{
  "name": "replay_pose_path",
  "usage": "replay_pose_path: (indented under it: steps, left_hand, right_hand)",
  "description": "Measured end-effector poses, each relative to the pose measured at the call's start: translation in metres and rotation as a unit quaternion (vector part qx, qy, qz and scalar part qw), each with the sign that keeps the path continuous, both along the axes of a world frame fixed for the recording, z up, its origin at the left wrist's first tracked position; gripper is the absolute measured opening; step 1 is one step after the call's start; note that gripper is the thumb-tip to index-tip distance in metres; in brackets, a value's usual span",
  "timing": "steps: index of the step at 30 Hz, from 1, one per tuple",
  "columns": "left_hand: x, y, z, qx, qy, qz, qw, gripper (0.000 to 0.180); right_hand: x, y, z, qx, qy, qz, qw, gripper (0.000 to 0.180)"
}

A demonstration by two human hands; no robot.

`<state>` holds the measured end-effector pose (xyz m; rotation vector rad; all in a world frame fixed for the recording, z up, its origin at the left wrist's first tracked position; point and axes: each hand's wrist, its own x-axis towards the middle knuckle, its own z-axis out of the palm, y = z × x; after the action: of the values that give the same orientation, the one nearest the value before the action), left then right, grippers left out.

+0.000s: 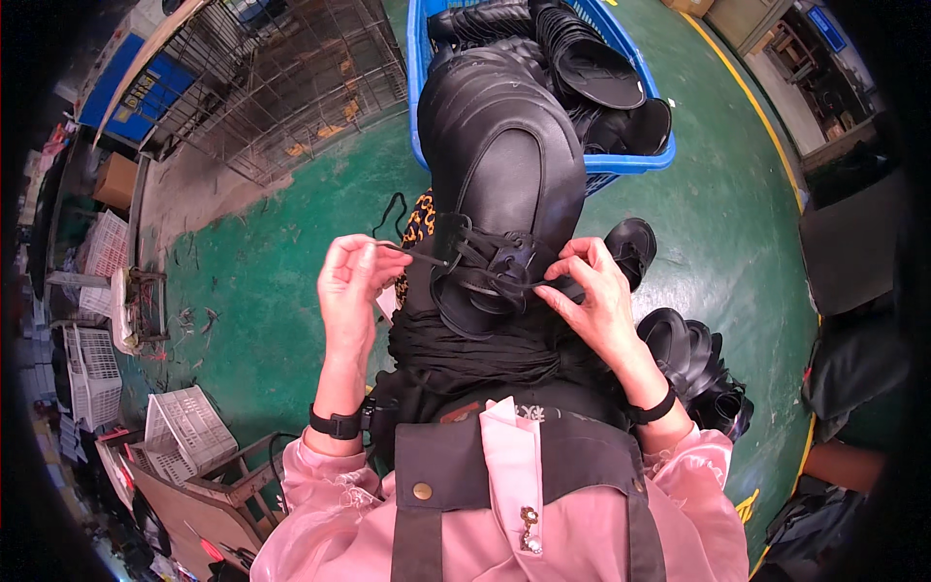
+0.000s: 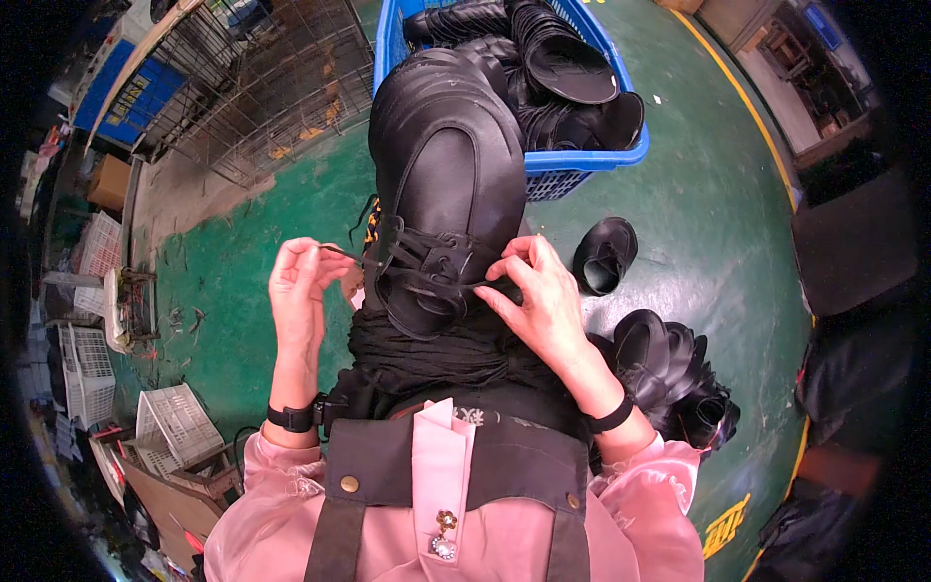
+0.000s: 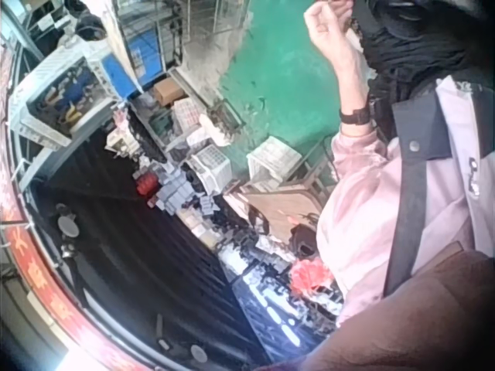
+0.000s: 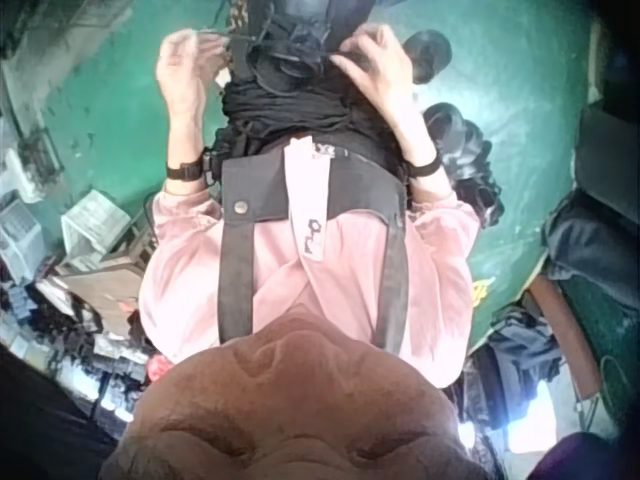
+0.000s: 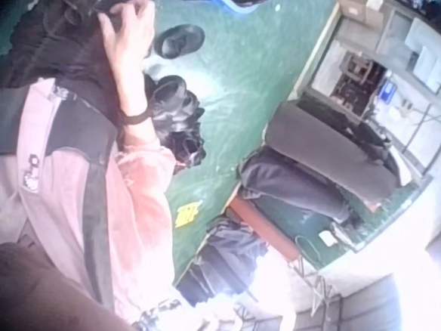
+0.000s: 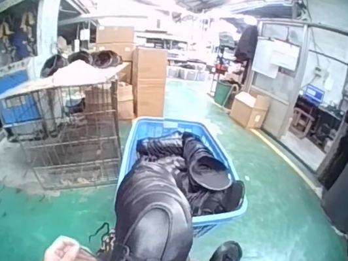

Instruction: Lacing black leather shoes in a shoe factory production line.

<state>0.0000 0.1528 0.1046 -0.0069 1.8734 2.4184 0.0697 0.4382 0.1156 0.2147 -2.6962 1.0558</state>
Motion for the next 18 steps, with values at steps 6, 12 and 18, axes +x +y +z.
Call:
replay_pose_path:
  steps: [6,12,18]
  left_hand:
    - [-0.011,-0.027,-0.003,0.083,0.051,0.128,0.987,0.013]
    - [-0.011,-0.037,-0.008,0.110,0.027,0.160,0.981,0.014]
    - [0.002,-0.032,0.024,0.182,0.069,0.057,0.979,0.014]
  right_hand:
    - [0.002,-0.001,-0.001,0.003,-0.022,0.015,1.000,0.027]
    - [0.000,0.009,-0.002,-0.057,0.028,-0.008,0.998,0.016]
    - [0.005,0.037,0.023,-0.132,-0.194,0.011,0.972,0.012]
